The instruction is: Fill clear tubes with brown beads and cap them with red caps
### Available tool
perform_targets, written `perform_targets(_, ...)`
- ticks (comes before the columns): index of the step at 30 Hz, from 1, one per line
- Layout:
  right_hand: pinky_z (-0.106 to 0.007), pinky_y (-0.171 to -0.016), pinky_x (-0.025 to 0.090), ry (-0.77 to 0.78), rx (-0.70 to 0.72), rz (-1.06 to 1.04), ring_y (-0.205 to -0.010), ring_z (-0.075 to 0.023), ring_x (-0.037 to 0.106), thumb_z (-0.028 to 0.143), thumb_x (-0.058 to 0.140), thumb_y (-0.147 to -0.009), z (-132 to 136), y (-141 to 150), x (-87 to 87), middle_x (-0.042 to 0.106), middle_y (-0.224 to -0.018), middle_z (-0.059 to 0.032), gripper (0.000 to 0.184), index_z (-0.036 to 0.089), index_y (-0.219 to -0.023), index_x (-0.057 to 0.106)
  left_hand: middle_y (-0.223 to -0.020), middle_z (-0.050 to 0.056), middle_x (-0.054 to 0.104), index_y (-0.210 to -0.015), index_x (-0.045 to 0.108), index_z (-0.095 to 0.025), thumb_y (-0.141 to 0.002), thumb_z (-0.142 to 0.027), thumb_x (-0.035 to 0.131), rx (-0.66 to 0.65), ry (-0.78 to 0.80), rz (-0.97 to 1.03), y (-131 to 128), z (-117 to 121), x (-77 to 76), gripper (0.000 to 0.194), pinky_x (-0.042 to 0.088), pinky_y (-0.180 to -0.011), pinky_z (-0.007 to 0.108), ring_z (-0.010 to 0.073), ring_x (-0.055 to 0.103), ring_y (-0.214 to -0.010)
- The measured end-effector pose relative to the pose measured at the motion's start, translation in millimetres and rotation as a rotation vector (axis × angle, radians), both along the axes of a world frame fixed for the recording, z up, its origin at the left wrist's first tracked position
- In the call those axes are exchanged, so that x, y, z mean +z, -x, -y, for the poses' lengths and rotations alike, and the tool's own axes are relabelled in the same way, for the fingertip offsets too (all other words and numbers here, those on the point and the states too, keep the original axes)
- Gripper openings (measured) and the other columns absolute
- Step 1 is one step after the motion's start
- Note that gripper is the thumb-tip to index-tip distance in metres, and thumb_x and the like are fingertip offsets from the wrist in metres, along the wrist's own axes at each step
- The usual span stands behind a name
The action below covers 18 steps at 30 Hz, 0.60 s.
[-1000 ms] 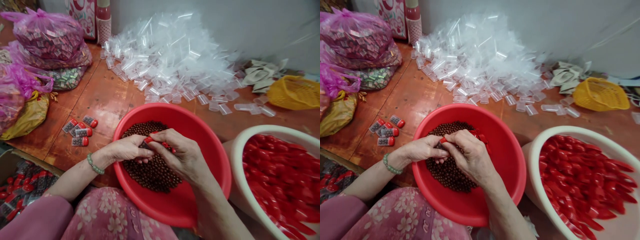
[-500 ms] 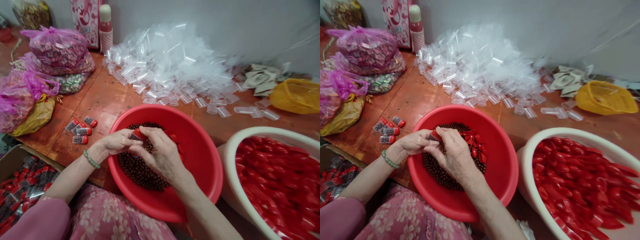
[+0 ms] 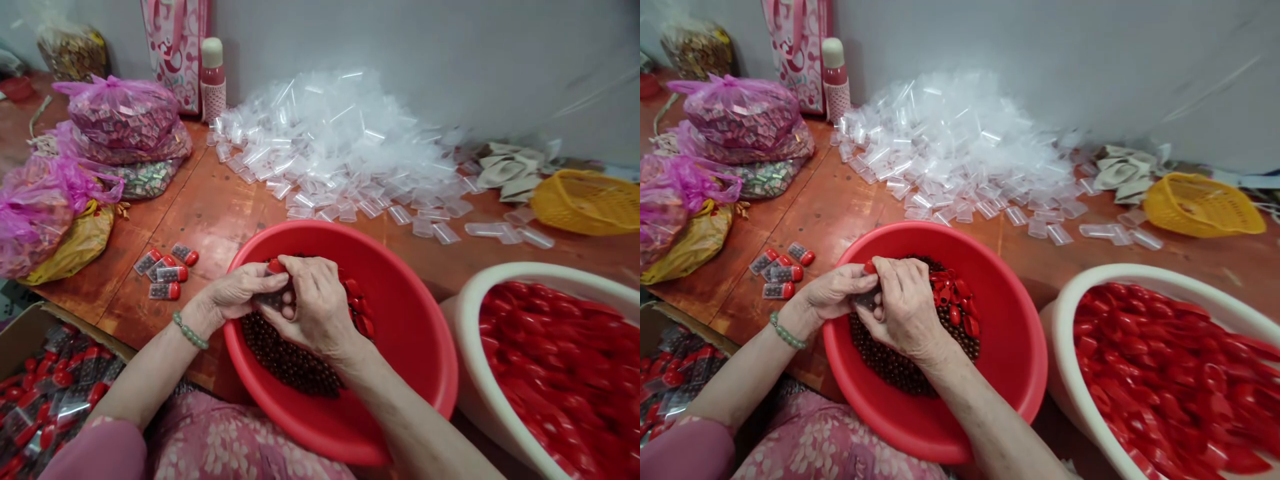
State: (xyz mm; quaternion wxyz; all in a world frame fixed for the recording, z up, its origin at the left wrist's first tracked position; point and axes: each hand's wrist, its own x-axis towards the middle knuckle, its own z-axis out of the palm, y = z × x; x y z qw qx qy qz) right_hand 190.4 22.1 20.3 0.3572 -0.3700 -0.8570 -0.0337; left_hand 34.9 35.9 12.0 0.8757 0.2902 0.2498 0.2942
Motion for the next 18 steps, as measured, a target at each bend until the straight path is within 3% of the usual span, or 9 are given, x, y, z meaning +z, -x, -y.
perform_targets(3, -0.043, -0.079, 0.047, 0.036, -0.002, 0.035, -0.088, -0.0288, 0.059, 0.033, 0.062, -0.077, -1, 0, -1.4, 0.064, -0.101, -0.0168, 0.051, 0.011, -0.119, 0.046, -0.063, 0.009, 0.066, -0.073, 0.065, -0.009, -0.086, -0.061, 0.047, 0.005, 0.097, -0.014, 0, -3, 2.3, 0.057, 0.053, -0.06, 0.028, 0.0169, 0.066, -0.058)
perform_targets(5, -0.043, -0.081, 0.048, 0.098, 0.019, 0.065, -0.093, -0.0297, 0.058, 0.034, 0.063, -0.078, -2, -1, -5.4, 0.063, -0.107, -0.0192, 0.055, 0.009, -0.123, 0.044, -0.057, 0.007, 0.063, -0.073, 0.064, -0.01, -0.093, -0.059, 0.031, 0.049, 0.172, -0.06, -4, -7, 3.9, 0.063, 0.053, -0.054, 0.029, 0.0167, 0.063, -0.052)
perform_targets(8, -0.043, -0.084, 0.048, 0.159, 0.028, 0.1, -0.098, -0.0311, 0.057, 0.035, 0.063, -0.079, -3, -1, -11.2, 0.061, -0.112, -0.0219, 0.064, 0.005, -0.129, 0.039, -0.049, 0.003, 0.058, -0.074, 0.062, -0.011, -0.095, -0.044, 0.033, 0.193, 0.193, -0.173, -14, -10, 5.9, 0.049, 0.048, -0.044, 0.025, 0.0134, 0.056, -0.041)
perform_targets(11, -0.044, -0.083, 0.048, 0.16, -0.003, 0.114, -0.095, -0.0308, 0.056, 0.034, 0.062, -0.078, -2, 3, -12.4, 0.061, -0.108, -0.021, 0.058, 0.005, -0.125, 0.043, -0.046, 0.0, 0.054, -0.07, 0.059, -0.013, -0.089, -0.031, 0.038, 0.331, 0.162, -0.281, -21, -7, 7.6, 0.034, 0.042, -0.037, 0.023, 0.012, 0.049, -0.034)
perform_targets(18, -0.044, -0.079, 0.045, -0.044, 0.003, 0.164, -0.088, -0.0307, 0.057, 0.026, 0.055, -0.077, 5, 13, -9.0, 0.063, -0.097, -0.0196, 0.051, 0.003, -0.122, 0.044, -0.04, -0.006, 0.042, -0.056, 0.041, -0.019, -0.083, -0.028, 0.041, 0.562, 0.067, -0.405, -25, 6, 7.8, 0.029, 0.03, -0.032, 0.018, 0.0081, 0.039, -0.03)
